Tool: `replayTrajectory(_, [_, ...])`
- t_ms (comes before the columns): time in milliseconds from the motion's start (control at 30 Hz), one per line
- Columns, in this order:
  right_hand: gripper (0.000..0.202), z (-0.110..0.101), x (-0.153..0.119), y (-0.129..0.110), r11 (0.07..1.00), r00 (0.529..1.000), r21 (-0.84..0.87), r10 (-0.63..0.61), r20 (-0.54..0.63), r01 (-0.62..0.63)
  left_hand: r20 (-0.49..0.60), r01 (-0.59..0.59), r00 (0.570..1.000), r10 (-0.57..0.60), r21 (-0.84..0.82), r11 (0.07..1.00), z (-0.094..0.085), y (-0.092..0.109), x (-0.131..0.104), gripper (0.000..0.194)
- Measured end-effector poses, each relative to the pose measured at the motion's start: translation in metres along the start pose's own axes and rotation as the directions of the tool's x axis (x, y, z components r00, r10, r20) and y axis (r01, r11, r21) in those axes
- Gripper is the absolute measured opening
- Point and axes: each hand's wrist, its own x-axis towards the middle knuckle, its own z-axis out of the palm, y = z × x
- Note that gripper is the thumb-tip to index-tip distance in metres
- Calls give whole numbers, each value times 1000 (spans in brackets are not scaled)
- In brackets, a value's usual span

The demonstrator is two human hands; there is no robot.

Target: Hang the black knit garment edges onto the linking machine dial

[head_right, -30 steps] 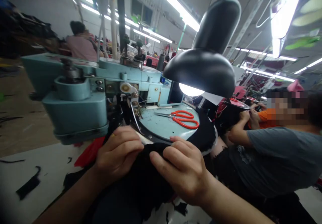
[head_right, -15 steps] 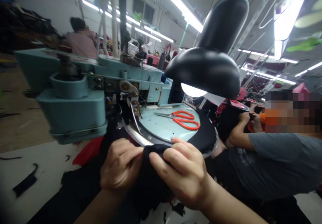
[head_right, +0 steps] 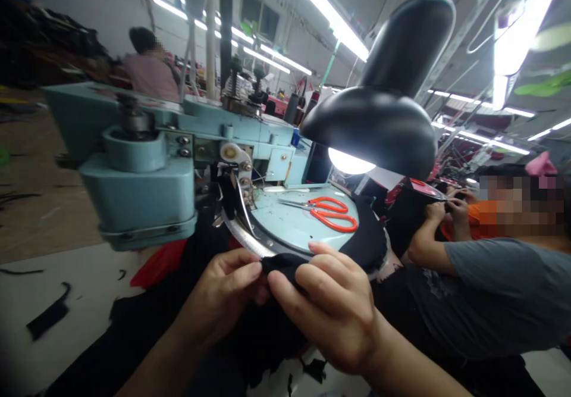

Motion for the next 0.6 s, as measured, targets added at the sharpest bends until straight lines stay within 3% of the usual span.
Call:
replayTrajectory(200, [24, -3, 4, 2, 1000, 1000, -16, -4, 24, 5, 22, 34, 999, -31, -144, 989, -1, -5, 2, 23])
replayTrajectory(600, [22, -1, 7, 4, 1000, 1000, -25, -18, 9, 18, 45, 17, 999, -8, -208, 978, -3, -12, 5, 20])
